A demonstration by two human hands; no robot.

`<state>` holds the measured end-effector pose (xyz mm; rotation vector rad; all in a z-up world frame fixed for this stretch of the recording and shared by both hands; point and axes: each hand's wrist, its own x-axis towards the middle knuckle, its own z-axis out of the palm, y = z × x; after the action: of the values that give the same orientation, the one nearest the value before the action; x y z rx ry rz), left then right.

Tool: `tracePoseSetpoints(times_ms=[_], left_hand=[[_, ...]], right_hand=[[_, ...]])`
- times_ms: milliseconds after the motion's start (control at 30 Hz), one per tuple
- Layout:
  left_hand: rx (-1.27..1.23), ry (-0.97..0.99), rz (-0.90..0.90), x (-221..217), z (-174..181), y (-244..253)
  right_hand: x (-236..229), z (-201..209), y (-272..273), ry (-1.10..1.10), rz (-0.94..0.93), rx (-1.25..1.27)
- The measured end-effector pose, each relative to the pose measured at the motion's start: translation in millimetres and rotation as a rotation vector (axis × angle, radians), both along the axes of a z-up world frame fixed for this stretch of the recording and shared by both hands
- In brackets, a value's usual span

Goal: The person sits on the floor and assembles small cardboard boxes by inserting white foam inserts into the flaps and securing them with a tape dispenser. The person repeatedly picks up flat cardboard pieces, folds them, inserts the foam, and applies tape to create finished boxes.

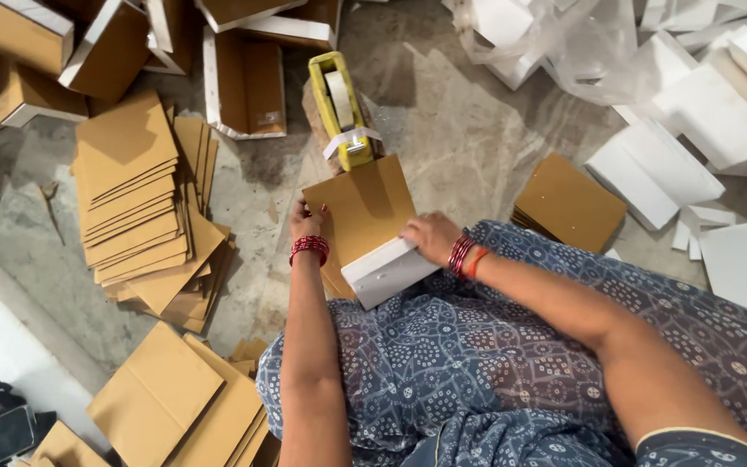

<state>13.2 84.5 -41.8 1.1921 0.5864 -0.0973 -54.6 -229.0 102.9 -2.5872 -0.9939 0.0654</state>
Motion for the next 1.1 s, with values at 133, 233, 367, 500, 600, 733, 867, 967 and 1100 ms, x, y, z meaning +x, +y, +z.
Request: tracePoseSetpoints(times_ms=[133,233,367,500,600,733,867,967,1100], left_hand=[[-0.055,-0.086,0.015,1.4,-7.2,6.7],[0.069,-0.032,-0.058,-7.3,-10.5,11.9],[0.058,-0.016,-0.097,-1.8,-10.9,11.1],[-0.061,-0.052,-0.119,-1.5,-15.0,11.9],[0.022,-0.060,-0.175,-2.5,-11.1,18.1],[0.335,-0.001,-0.422,-6.2,-2.6,24.9],[0.315,-0.051,-0.775,-6.6,28.9,41.0],[0.327,0.012,-0.952,-22.6,73.0,37.0],[0.734,0.048,-1.153,-29.5,152.8,4.3]], right_hand=[[-16.3,3.1,21.0,-0.051,-0.046,0.013],[-21.5,25.7,17.8,-0.116,-0.084,0.063],[-0.5,42.5,22.4,-0.142,-0.105,0.028],[8.1,33.1,34.9,-0.173,-0.089,0.071],[5.6,18.3,39.1,-0.176,-0.101,0.045],[23.2,-9.1,40.5,-0.292,-0.152,0.003],[32.2,-34.3,39.5,-0.243,-0.156,-0.097],[35.5,-39.9,37.4,-0.267,-0.147,-0.081],[47.1,-26.8,56.0,-0.324,-0.081,-0.147]])
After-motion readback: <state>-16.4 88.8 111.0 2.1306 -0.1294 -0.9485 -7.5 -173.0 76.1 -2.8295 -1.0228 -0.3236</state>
